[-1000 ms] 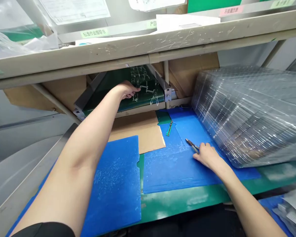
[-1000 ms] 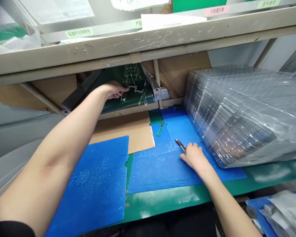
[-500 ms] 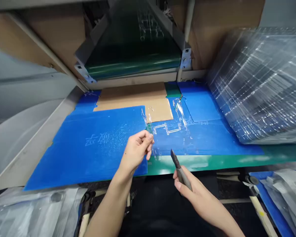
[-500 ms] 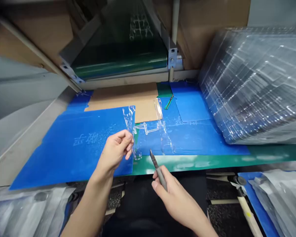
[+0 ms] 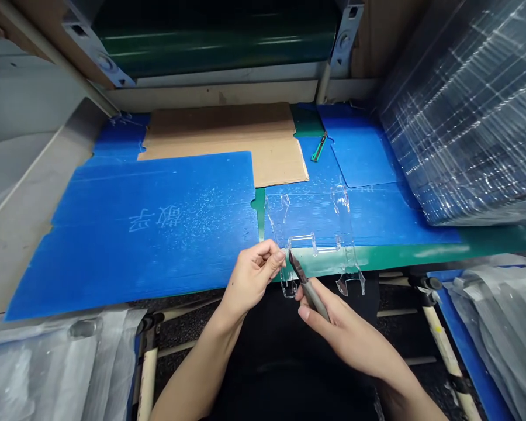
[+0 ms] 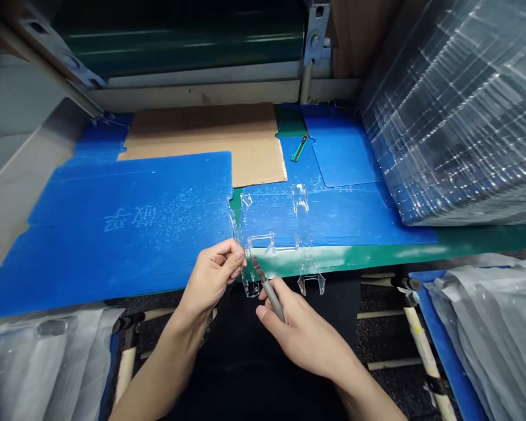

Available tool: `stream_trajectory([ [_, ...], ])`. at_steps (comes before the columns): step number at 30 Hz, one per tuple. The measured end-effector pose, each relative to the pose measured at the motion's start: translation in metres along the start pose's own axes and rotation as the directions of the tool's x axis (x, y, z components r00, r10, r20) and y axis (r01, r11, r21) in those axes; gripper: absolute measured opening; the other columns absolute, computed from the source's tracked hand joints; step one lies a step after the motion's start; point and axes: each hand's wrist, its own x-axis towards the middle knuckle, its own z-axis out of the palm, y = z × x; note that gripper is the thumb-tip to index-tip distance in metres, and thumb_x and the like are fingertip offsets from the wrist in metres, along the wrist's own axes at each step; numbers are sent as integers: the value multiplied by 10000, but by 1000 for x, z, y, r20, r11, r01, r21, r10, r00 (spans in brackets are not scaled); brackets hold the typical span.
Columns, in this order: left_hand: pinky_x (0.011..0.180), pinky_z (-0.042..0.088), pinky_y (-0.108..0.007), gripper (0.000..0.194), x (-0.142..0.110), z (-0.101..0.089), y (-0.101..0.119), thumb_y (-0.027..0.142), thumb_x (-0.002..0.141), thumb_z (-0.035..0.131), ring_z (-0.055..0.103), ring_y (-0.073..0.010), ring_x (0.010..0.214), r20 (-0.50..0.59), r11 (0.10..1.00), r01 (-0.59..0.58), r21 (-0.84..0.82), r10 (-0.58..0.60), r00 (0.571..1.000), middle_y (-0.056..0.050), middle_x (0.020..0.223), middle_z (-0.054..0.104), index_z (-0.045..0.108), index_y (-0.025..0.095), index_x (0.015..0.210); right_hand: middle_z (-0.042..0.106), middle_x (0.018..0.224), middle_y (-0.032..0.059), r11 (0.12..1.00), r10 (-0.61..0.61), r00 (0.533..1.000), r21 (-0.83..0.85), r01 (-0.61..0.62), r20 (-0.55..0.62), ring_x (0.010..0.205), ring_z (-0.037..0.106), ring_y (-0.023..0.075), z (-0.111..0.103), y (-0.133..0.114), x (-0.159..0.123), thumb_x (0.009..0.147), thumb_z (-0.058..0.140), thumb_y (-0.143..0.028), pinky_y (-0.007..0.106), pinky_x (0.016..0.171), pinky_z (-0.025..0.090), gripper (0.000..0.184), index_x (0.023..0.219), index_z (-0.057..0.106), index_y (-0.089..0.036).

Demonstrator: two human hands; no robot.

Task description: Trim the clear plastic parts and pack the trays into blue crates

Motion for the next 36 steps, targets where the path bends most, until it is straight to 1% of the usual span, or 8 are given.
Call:
stream_trajectory([
  [5,517,296,-244,442,-2,-4,-5,541,1033,719,387,-89,539,-9,1000,-3,-19,3,1000,27,640,498,596,193,790,631,1134,38,1000,8,1000,28,-9,16,1067,587,261,2,-2,3,1109,528,-578,458,1034,467,324,1226,586,-281],
  [12,519,303,-247,445,-4,-1,-5,542,1033,718,387,-92,537,7,999,20,-29,-19,1000,27,633,490,592,196,782,587,1081,20,999,-18,999,50,16,27,1005,542,238,1,-4,7,1121,514,-563,446,999,459,293,1168,565,-279],
  [16,519,292,-255,445,-3,0,-3,549,1034,711,370,-95,527,19,999,35,-25,-35,999,35,608,464,608,197,782,552,1010,13,993,-46,997,112,40,54,905,510,206,-1,0,9,1121,525,-545,382,869,493,282,1166,585,-272],
  [20,529,275,-257,462,-2,1,1,555,1035,707,332,-88,539,62,998,55,6,-55,997,36,621,448,613,189,769,515,961,9,966,-57,992,255,27,111,836,485,177,-1,6,10,1111,562,-544,327,768,489,287,1138,590,-260],
  [23,535,266,-258,477,0,4,4,565,1033,705,313,-82,544,74,997,75,2,-75,994,33,644,461,607,183,763,490,942,0,950,-59,989,311,15,132,812,456,161,-3,13,10,1113,579,-542,307,746,474,289,1129,587,-254],
  [29,526,236,-261,482,3,14,5,575,1023,711,281,-79,538,90,992,126,-14,-124,988,34,652,461,601,182,767,482,857,-24,923,-59,980,385,-18,188,761,463,145,-8,23,10,1103,607,-564,287,702,460,315,1102,559,-253],
  [33,517,216,-263,497,6,21,4,594,1017,711,252,-77,533,83,987,160,0,-160,984,38,655,438,595,181,766,468,832,-31,914,-65,980,404,-16,186,726,453,137,-12,27,11,1095,593,-618,281,670,455,376,1063,528,-249],
  [36,517,203,-259,504,10,26,3,595,1014,716,231,-72,530,83,983,180,22,-181,980,44,643,409,596,177,760,475,832,-33,917,-59,979,398,-25,196,699,462,127,-18,34,11,1104,572,-614,280,666,447,374,1067,517,-245],
])
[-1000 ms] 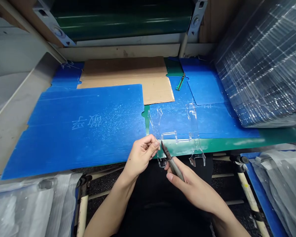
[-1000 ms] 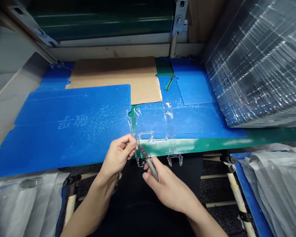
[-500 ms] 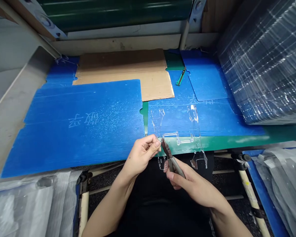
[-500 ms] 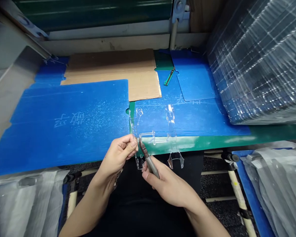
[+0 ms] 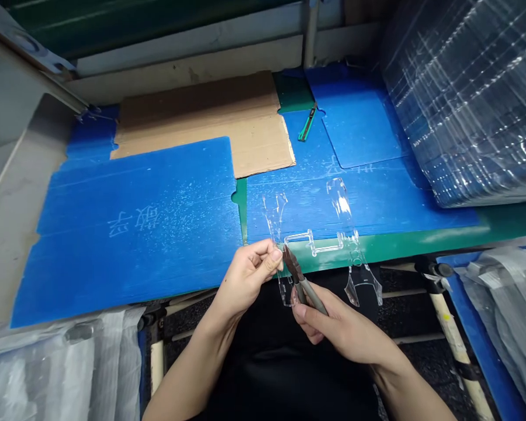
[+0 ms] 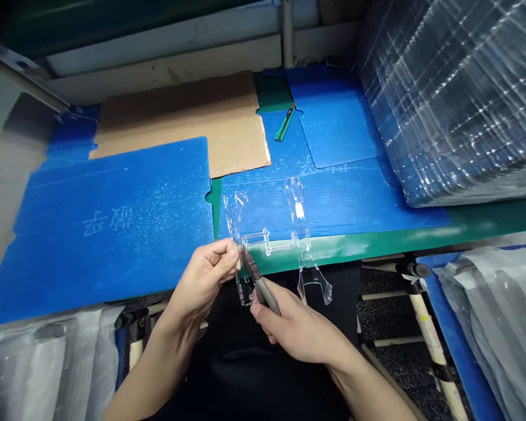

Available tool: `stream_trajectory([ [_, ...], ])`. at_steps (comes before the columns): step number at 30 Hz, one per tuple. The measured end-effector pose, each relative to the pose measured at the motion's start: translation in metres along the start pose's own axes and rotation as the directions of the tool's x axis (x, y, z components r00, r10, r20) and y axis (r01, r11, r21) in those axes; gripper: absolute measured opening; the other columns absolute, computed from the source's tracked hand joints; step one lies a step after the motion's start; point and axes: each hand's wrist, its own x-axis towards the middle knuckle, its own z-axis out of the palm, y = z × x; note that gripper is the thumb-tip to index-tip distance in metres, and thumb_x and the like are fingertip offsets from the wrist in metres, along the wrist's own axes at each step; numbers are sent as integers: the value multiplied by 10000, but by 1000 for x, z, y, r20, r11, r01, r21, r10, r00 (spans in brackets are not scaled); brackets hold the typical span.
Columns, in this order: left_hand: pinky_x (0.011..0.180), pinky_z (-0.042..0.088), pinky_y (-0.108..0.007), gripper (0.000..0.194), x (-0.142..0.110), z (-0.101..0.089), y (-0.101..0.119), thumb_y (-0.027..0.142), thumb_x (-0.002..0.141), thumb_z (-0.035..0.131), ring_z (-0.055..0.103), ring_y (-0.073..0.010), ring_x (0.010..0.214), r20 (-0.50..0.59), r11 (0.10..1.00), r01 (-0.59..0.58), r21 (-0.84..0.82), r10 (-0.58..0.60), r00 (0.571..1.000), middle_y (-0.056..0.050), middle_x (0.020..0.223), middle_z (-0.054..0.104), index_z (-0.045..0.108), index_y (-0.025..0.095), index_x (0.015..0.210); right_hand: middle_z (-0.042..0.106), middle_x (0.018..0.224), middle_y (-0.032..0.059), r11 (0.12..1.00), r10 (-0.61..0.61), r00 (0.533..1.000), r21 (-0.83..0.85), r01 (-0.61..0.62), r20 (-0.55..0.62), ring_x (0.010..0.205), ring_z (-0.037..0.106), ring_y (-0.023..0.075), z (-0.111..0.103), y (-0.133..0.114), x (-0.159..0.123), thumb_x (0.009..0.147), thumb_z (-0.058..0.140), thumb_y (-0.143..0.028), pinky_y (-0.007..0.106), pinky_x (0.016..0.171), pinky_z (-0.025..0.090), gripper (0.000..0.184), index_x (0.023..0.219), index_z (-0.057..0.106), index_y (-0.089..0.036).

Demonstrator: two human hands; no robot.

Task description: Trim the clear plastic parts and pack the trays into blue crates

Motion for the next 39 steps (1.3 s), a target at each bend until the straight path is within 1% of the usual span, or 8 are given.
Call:
stream_trajectory([
  [14,501,207,-235,559,53,24,13,707,962,703,276,-82,486,-40,924,187,334,-184,982,67,577,372,581,194,778,370,740,-99,855,-132,991,508,109,10,567,240,47,-36,28,6,1031,708,-566,179,500,242,438,955,443,-226],
  [17,536,290,-272,593,65,11,29,732,983,631,419,-137,485,-161,661,220,717,-151,975,8,554,508,606,202,719,360,738,-100,832,-126,991,548,85,38,570,239,47,-38,39,-4,1027,713,-562,185,503,232,446,941,431,-228],
  [20,571,265,-310,618,82,-2,61,741,981,633,471,-197,533,-261,127,247,961,109,959,-43,555,543,637,210,664,382,758,-87,828,-113,989,559,38,100,585,268,49,-38,51,-21,1014,726,-511,189,515,244,405,952,450,-221],
  [23,609,287,-316,455,120,15,100,622,1016,675,542,-213,630,123,-136,-94,986,222,967,-60,677,618,741,211,832,402,775,-75,831,-112,985,555,19,134,590,286,51,-36,64,-34,1008,716,-473,198,526,262,372,940,454,-218],
  [26,702,398,-307,253,168,76,121,439,1025,728,649,-198,820,707,-51,-708,704,-41,706,-72,1066,742,781,293,1226,410,783,-71,849,-77,990,529,2,119,596,291,52,-33,74,-39,988,720,-440,197,535,262,351,933,454,-217],
  [31,653,361,-341,187,208,188,109,158,846,832,605,-182,724,809,-71,-925,373,-464,362,-43,990,752,839,275,991,363,752,-78,905,-67,997,423,45,36,621,289,75,-29,77,-46,1018,647,-354,197,558,287,241,947,463,-216],
  [35,653,353,-355,218,202,192,122,105,712,881,511,-179,591,732,-68,-860,505,-495,468,-4,626,612,712,216,630,405,755,-61,974,-54,998,218,58,-23,660,382,102,-30,64,-61,1083,584,-384,234,645,393,232,958,485,-214],
  [39,621,323,-329,308,168,122,169,164,742,894,468,-163,539,683,246,-639,729,-196,703,22,538,517,636,214,581,464,828,-36,997,-52,998,47,53,-25,715,444,120,-30,47,-66,1118,570,-504,265,714,431,323,989,513,-213],
])
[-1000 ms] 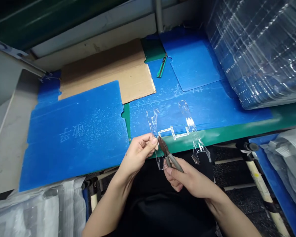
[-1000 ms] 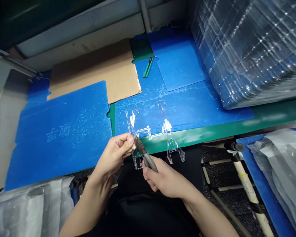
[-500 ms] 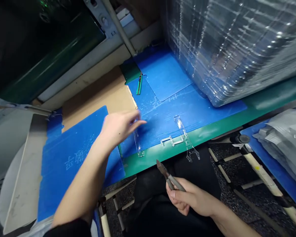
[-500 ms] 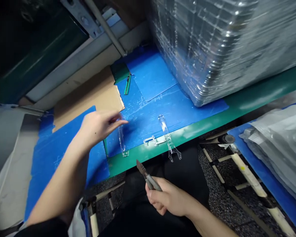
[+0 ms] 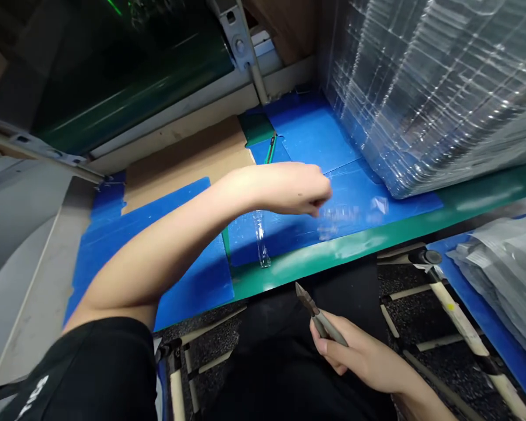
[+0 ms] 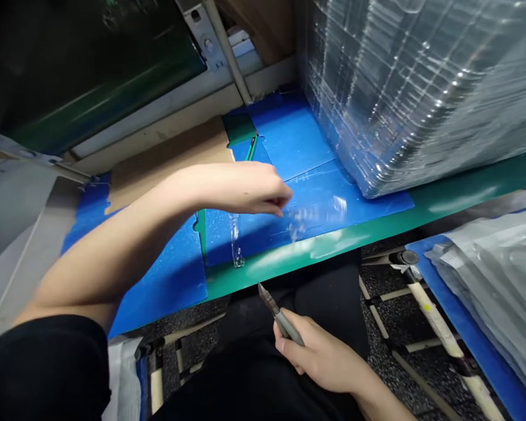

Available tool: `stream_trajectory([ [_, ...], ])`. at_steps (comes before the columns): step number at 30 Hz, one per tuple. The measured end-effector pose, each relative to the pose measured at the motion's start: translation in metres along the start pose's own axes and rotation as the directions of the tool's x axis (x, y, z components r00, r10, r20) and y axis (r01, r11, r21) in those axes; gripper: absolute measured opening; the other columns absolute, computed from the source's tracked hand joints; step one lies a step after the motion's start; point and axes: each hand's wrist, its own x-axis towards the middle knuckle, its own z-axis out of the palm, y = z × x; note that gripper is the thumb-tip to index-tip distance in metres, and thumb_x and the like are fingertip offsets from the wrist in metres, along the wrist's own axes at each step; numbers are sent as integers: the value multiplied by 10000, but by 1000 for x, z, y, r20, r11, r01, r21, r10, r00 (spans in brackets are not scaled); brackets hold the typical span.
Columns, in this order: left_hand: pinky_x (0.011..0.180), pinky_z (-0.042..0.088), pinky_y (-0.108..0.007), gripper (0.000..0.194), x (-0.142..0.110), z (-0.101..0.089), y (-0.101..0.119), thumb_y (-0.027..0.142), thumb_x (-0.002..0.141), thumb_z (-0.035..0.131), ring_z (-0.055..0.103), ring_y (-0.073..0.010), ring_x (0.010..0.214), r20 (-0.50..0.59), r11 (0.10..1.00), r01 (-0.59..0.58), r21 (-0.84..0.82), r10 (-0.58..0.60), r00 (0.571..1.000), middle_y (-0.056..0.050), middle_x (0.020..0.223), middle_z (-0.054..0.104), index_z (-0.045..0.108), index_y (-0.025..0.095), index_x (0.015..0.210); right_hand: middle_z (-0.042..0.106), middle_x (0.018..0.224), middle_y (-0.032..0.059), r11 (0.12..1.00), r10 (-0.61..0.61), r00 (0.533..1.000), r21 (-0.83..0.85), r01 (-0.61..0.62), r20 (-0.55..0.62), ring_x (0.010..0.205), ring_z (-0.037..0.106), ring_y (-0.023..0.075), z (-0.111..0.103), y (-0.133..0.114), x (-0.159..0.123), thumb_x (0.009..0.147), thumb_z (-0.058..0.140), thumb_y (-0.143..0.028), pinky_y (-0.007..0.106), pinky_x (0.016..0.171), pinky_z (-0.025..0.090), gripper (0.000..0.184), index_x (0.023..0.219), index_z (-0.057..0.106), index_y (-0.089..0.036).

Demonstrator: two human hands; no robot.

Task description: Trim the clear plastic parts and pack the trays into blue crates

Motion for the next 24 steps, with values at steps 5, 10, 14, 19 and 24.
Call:
stream_trajectory([
  [5,554,316,-277,351,-120,30,-35,404,965,780,436,-122,534,-350,893,94,-440,-267,898,10,601,554,625,196,730,475,847,-29,999,-46,997,-29,44,-61,741,429,135,11,-19,22,1121,554,-559,263,698,405,346,1046,530,-222],
  [10,473,313,-209,376,-178,148,-43,503,1005,755,438,-85,498,-442,498,-109,-860,-620,648,17,625,580,625,190,841,536,928,-3,992,-12,995,-124,0,-96,805,471,159,28,-39,47,1118,551,-562,290,763,455,332,1101,560,-231],
  [14,477,326,-189,337,-199,202,-33,481,1011,761,482,-84,552,-373,321,-198,-926,-710,597,5,697,604,647,186,891,592,1028,13,964,72,996,-254,-82,-49,900,522,182,44,-53,61,1134,526,-515,323,845,461,269,1116,558,-248],
  [19,503,368,-217,396,-223,217,-36,537,1010,744,502,-104,557,-326,289,-166,-943,-693,643,-1,672,596,629,186,868,620,1033,22,936,71,997,-345,-70,-11,952,543,218,62,-64,80,1126,528,-470,382,907,445,225,1094,562,-250],
  [24,511,366,-218,387,-240,227,-44,519,1030,724,493,-96,557,-340,253,-228,-940,-674,656,2,681,611,606,189,865,621,1039,26,927,85,996,-366,-75,11,957,548,223,79,-70,95,1118,529,-436,397,913,455,194,1109,562,-245],
])
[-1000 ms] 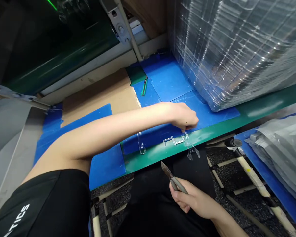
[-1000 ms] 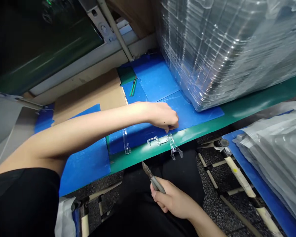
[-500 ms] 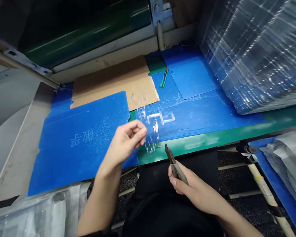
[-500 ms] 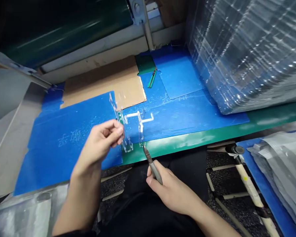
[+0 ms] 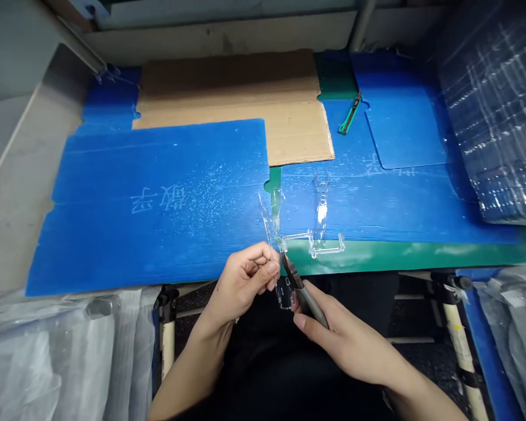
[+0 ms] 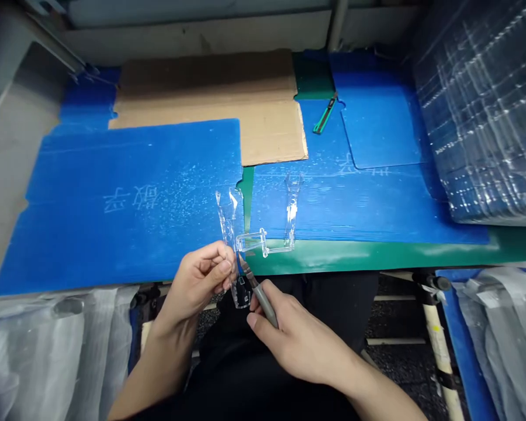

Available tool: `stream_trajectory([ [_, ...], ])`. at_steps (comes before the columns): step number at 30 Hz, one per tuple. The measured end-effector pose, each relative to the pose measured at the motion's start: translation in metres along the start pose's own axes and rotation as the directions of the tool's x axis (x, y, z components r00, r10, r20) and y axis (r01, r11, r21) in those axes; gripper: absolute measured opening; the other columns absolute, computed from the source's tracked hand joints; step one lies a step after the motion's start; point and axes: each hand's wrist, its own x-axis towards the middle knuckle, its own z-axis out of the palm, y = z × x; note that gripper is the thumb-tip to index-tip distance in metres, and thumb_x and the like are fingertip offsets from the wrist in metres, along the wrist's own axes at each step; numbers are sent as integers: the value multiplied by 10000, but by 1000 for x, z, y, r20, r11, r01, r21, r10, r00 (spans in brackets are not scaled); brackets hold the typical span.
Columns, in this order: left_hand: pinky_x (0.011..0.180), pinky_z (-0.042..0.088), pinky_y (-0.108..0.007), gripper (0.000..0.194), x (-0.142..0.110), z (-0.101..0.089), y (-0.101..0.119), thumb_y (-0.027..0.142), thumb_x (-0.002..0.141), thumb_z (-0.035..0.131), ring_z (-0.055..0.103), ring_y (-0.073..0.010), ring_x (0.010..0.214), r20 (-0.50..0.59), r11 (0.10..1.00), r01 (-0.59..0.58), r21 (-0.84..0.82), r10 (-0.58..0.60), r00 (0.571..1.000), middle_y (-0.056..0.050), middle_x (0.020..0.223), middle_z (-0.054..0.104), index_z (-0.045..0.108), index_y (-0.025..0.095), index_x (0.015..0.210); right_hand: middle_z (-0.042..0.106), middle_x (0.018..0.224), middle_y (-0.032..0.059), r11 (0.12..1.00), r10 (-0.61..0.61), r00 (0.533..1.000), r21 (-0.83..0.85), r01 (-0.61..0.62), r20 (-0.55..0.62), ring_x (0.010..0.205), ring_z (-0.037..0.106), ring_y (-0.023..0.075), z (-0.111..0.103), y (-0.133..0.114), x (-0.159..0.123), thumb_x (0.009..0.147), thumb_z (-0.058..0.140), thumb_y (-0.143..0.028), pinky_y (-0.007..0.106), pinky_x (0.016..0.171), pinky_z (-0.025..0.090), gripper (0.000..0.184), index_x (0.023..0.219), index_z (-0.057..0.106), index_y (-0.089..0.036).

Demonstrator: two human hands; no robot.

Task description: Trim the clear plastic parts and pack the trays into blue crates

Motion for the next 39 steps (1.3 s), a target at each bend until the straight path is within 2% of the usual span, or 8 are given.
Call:
stream_trajectory([
  [8,543,392,-221,331,-11,-22,-6,445,1069,692,489,-84,558,12,995,-67,-78,68,998,13,696,612,614,188,876,634,1044,27,999,31,999,-42,-30,20,973,558,219,16,-13,22,1117,538,-431,412,956,466,198,1087,558,-236],
  [14,541,390,-227,320,-18,-32,-8,435,1067,697,512,-90,568,-44,991,-76,-114,71,996,19,690,597,615,190,876,650,1073,41,994,53,998,-102,-48,46,1013,569,232,24,-20,31,1127,520,-437,445,1014,460,210,1090,558,-233],
  [17,538,394,-223,317,-20,-36,-9,436,1073,686,518,-89,565,-57,988,-100,-116,94,994,19,694,602,615,194,881,646,1089,46,990,66,997,-129,-60,44,1013,572,239,27,-23,33,1119,525,-452,437,973,468,219,1105,560,-236],
  [26,534,408,-215,328,-27,-38,-12,447,1067,692,511,-87,563,-60,986,-99,-134,91,994,17,704,606,619,193,874,647,1112,47,988,87,995,-134,-80,43,1084,571,252,33,-22,34,1120,534,-467,437,1016,448,237,1067,549,-236],
  [30,531,398,-209,310,-28,-38,-11,436,1075,683,512,-83,566,-74,985,-99,-143,89,993,19,700,604,621,193,893,632,1107,36,985,96,994,-150,-88,47,1031,554,234,33,-19,31,1127,532,-453,419,988,449,208,1129,560,-247],
  [39,528,404,-224,329,-28,-37,-10,452,1069,683,525,-95,572,-53,990,-92,-107,86,995,10,708,599,619,191,879,651,1147,63,982,96,995,-170,-88,40,1078,580,258,31,-12,26,1127,531,-494,466,1030,466,268,1203,593,-244],
])
